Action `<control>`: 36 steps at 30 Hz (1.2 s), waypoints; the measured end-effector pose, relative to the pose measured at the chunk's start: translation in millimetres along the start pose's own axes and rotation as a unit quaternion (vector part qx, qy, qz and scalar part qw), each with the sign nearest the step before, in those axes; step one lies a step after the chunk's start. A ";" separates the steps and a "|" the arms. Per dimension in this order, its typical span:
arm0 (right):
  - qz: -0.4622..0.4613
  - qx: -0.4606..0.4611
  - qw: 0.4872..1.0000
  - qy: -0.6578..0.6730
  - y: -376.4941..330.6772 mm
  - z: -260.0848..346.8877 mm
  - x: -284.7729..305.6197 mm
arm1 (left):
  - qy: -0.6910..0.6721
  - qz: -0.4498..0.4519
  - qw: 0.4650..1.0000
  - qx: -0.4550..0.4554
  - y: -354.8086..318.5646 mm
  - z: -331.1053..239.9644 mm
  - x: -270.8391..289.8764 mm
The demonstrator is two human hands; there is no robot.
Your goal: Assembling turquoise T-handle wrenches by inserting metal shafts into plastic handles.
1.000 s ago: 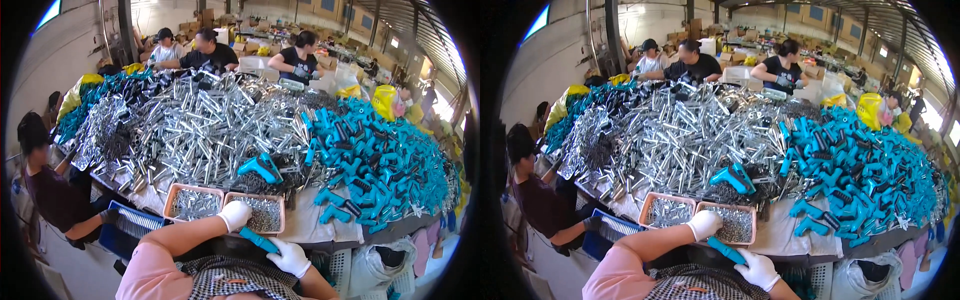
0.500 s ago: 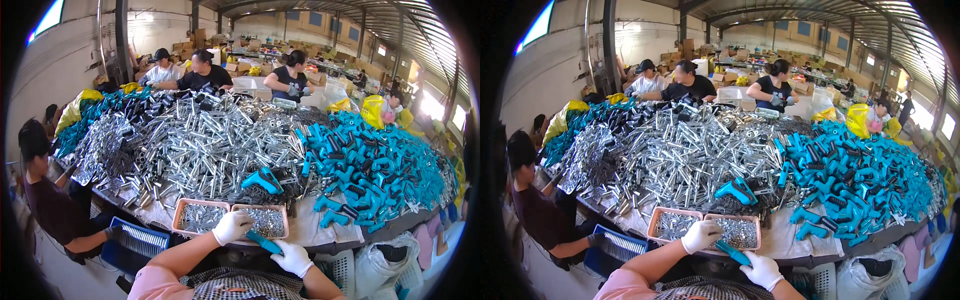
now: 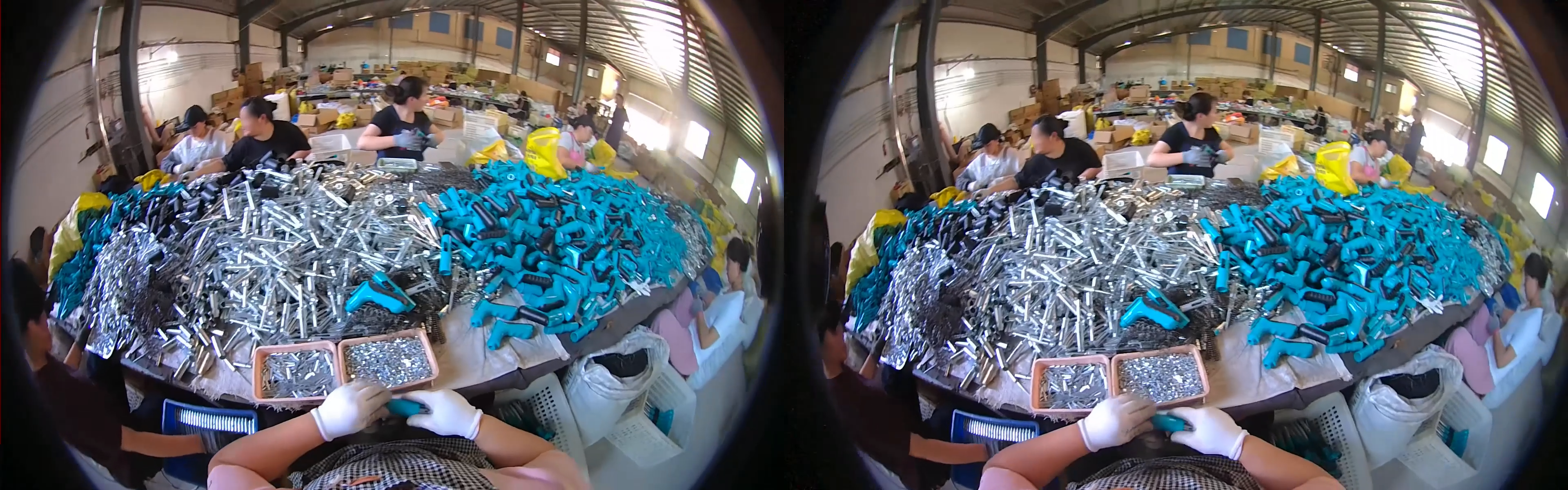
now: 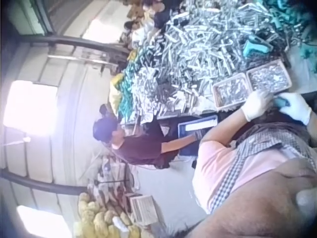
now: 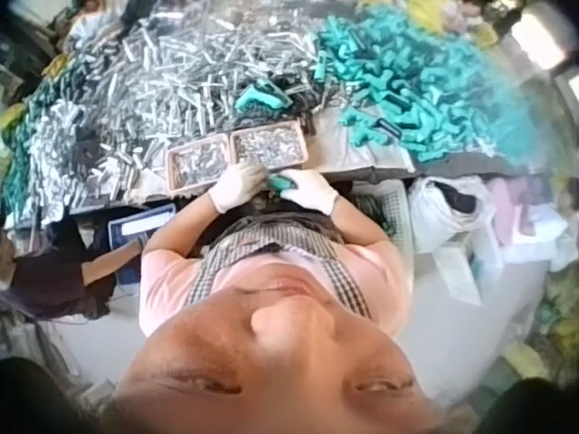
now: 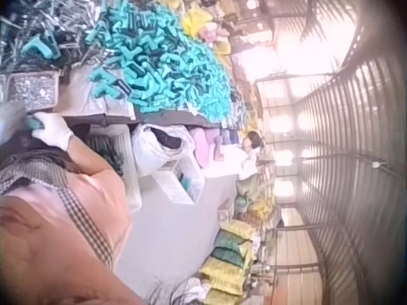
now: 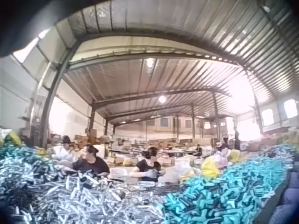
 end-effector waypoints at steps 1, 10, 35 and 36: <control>-0.027 0.096 0.993 0.061 4.9 -3.0 -1.8 | 0.013 0.016 1.000 -0.005 -3.9 -3.1 2.7; 0.234 -0.075 0.963 0.114 4.5 1.9 14.4 | 0.013 0.166 0.986 0.011 6.0 8.8 -13.3; 0.068 -0.362 0.622 0.691 -8.5 -20.8 5.0 | -0.073 -0.130 0.977 0.153 34.8 37.6 -14.2; 0.072 -0.368 0.605 0.703 -7.9 -20.1 -0.9 | -0.084 -0.134 0.980 0.124 32.1 32.3 -9.3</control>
Point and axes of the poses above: each hand's wrist, its own y-axis towards the middle knuckle, its own x-axis out of the back of the hand, z = x × y, the point moved 1 cm from there along y, towards the middle knuckle, and after that the axes turned 4 degrees about -z, right-handed, at the moved point
